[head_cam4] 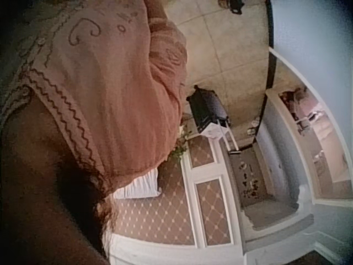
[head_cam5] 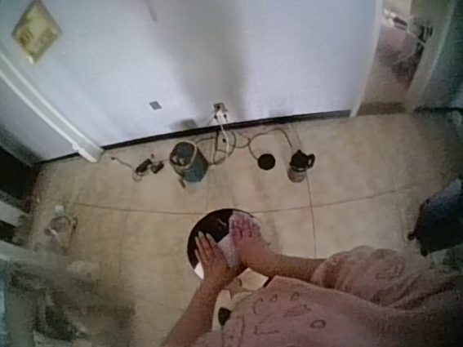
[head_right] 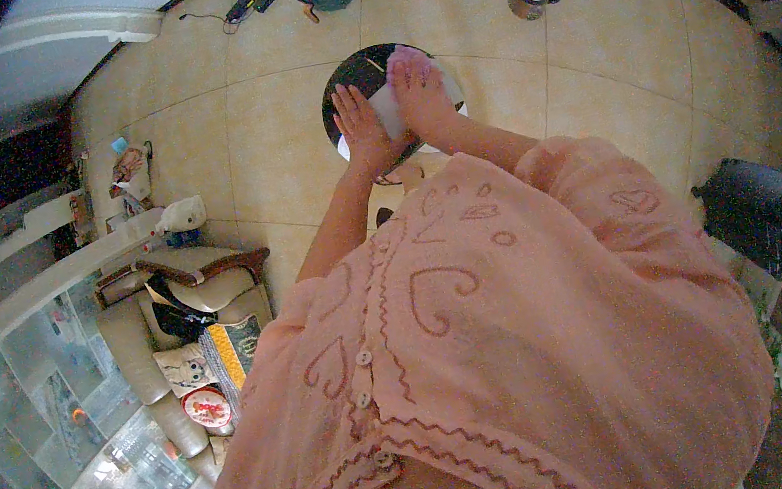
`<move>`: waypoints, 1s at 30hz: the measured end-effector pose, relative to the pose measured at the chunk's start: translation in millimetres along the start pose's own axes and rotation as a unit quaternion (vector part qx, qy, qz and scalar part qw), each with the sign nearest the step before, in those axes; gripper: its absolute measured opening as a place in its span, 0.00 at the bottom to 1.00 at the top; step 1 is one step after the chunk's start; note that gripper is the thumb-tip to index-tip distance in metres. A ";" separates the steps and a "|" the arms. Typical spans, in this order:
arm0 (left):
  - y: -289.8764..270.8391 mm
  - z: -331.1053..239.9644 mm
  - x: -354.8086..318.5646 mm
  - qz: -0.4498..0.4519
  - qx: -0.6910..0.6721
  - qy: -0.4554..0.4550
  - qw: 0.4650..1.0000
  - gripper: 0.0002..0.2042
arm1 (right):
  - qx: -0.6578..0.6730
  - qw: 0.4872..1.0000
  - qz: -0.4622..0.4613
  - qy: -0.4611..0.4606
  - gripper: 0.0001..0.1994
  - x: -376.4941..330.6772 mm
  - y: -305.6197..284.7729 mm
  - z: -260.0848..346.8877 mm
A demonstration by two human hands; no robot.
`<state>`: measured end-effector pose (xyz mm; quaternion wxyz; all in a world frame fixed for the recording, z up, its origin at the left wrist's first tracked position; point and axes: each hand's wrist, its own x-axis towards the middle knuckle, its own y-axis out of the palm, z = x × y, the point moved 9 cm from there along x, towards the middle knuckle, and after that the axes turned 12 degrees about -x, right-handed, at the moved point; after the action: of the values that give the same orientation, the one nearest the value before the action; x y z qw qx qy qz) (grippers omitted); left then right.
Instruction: The person wipes the top surface of a white and black robotic vacuum cleaner with a pink cloth. They hold the device steady with one hand while scrubbing the top with the other, then briefly lift a black kettle from the floor before resuming the cleaning task.
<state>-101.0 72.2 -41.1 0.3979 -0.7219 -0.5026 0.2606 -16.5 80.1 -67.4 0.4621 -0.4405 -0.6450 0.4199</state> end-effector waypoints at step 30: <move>-1.4 3.1 5.2 0.024 0.016 -0.011 1.000 0.60 | 0.395 0.905 0.136 0.086 0.37 -19.5 58.7 -28.0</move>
<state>-102.3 78.2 -41.5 0.3972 -0.7245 -0.4852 0.2863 24.8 80.4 -121.4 0.5903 -0.3404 -0.3178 0.6593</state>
